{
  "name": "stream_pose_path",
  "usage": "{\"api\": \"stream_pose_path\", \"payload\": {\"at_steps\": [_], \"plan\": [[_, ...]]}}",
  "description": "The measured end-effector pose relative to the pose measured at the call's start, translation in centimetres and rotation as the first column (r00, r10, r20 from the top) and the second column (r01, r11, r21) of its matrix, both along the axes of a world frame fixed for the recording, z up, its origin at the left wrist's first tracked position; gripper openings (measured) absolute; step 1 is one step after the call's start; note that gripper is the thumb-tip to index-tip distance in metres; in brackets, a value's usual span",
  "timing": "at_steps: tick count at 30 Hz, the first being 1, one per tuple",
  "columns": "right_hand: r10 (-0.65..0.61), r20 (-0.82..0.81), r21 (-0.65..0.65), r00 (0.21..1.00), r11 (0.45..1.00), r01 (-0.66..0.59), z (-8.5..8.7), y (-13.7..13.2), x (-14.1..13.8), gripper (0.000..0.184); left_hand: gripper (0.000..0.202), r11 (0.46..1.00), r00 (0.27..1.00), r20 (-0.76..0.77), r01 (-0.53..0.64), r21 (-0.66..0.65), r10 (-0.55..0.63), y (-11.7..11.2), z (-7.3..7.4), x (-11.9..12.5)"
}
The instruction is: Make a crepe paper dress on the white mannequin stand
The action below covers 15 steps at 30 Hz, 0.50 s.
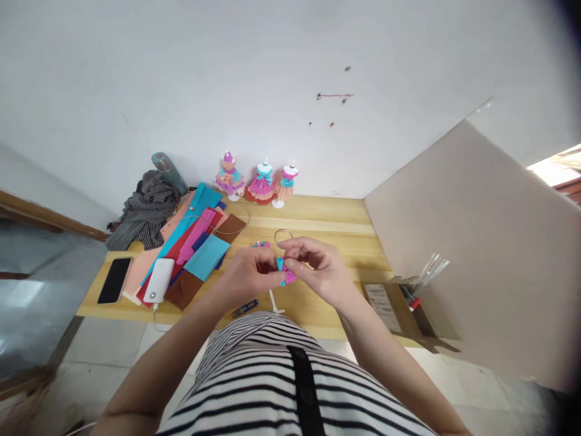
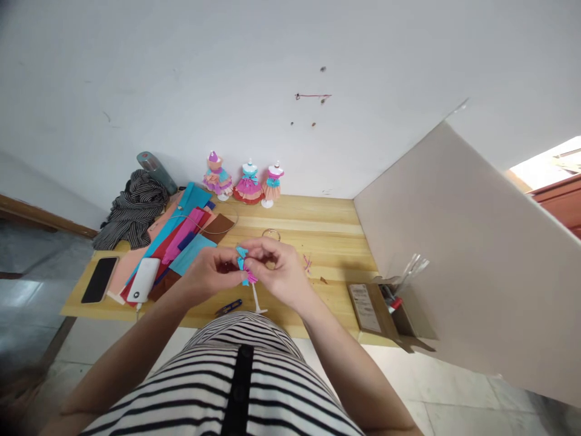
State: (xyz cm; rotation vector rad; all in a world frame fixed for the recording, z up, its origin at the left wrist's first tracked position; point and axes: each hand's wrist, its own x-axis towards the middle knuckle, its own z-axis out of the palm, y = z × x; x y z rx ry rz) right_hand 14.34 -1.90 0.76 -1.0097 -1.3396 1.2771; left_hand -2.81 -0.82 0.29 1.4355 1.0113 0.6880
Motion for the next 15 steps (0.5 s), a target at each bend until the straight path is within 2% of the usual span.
{"api": "stream_pose_path", "payload": {"at_steps": [5,9,12,15], "plan": [[-0.144,-0.159,0.004,0.977,0.989,0.146,-0.7,-0.5,-0.7,0.014,0.018,0.979,0.986,0.118,-0.095,-0.179,0.118,0.3,0.8,0.1],[-0.266,-0.309,-0.046,0.913,0.963,0.265,-1.5,-1.3,-1.5,0.013,0.016,0.965,0.965,0.202,-0.119,-0.235,0.169,0.3,0.9,0.2],[-0.283,-0.365,-0.124,0.887,0.959,0.255,-1.7,-1.6,-1.7,0.011,0.016,0.958,0.955,0.235,-0.116,-0.264,0.18,0.3,0.7,0.3],[-0.233,-0.334,-0.135,0.913,0.971,0.198,-1.5,-1.5,-1.3,0.009,0.016,0.962,0.962,0.222,-0.101,-0.252,0.159,0.5,0.8,0.3]]}}
